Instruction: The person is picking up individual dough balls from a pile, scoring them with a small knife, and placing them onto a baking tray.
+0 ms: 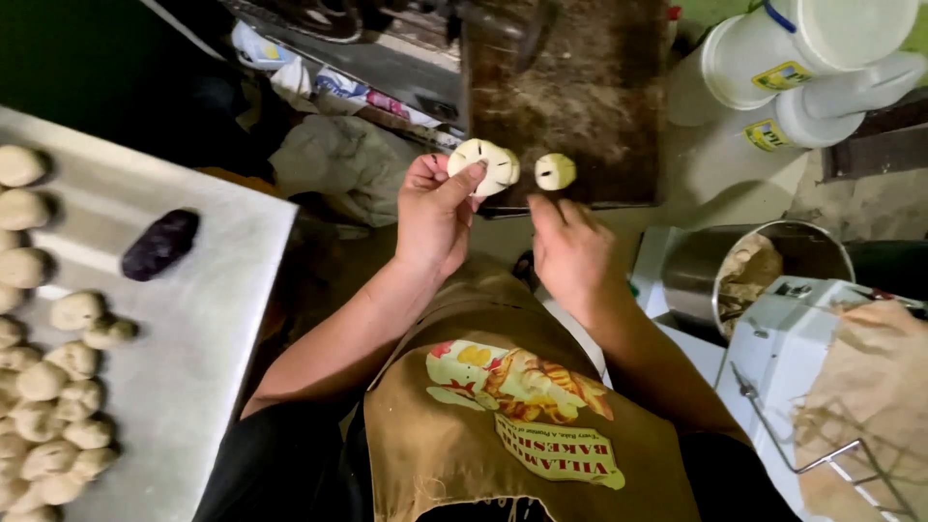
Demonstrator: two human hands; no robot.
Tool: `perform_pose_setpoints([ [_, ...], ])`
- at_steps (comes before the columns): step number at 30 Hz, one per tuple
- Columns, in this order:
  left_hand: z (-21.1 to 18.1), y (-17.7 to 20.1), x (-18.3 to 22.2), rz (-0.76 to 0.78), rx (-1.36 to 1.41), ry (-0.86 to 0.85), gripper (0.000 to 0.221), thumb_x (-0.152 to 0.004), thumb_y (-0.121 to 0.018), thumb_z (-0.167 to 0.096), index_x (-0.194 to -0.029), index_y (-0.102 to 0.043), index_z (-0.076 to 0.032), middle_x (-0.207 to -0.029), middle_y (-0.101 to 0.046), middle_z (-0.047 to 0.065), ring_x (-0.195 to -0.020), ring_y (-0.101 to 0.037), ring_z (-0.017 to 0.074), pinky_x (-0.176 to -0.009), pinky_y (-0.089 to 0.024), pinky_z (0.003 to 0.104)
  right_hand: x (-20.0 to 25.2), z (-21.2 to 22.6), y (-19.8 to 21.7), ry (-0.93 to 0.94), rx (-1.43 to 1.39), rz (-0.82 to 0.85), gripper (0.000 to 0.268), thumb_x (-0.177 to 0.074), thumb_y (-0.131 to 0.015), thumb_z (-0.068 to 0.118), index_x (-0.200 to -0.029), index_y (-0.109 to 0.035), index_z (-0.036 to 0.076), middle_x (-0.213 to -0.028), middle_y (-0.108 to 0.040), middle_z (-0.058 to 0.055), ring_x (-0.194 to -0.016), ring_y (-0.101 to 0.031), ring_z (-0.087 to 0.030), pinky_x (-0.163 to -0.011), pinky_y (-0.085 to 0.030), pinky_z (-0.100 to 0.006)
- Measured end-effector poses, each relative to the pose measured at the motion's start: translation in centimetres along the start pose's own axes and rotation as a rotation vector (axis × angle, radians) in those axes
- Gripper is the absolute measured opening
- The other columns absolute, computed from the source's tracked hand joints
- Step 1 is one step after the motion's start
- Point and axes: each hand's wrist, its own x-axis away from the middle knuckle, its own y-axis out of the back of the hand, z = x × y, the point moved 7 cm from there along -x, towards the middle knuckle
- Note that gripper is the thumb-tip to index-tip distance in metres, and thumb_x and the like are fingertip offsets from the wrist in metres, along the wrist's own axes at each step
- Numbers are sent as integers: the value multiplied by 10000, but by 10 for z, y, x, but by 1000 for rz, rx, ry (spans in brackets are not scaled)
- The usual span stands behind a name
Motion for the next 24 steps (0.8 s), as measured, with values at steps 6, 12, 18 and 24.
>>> perform_pose_setpoints([
  [6, 107, -10, -39, 70, -266, -89, 341, -804, -843, 38, -994, -574, -54, -826, -570, -17, -783, -704, 141, -682, -667, 278, 106, -127, -33, -281, -181, 216, 313, -915, -620, 157, -1219, -698, 152, -787, -679, -126, -688, -718, -363, -628, -582, -480],
  [12, 232, -55, -90, 518, -1226, -345, 551, -814, -838, -52, -1309, -607, -127, -964, -720, 142, -907, -722, 391, -793, -597, 505, 171, -208, -35, -446, -268, 270, 256, -999, -572, 157, -1232, -661, 100, -680, -678, -216, -643, -694, -439, -584, -535, -521],
  [18, 238, -82, -83, 722, -1995, -776, 360, -829, -810, -293, -1182, -743, -304, -1292, -630, -31, -1175, -519, 274, -914, -489, 463, 183, -232, -36, -443, -180, 210, 238, -980, -647, 248, -1207, -720, 243, -730, -716, -134, -672, -726, -389, -596, -577, -505],
  [24, 104, -18, -53, 257, -1833, -794, 523, -873, -793, -291, -1368, -640, -225, -1297, -589, -3, -1203, -500, 281, -959, -477, 452, 153, -212, -71, -202, -137, 222, 274, -1044, -606, 421, -1271, -734, 336, -705, -695, -178, -675, -719, -406, -612, -578, -502],
])
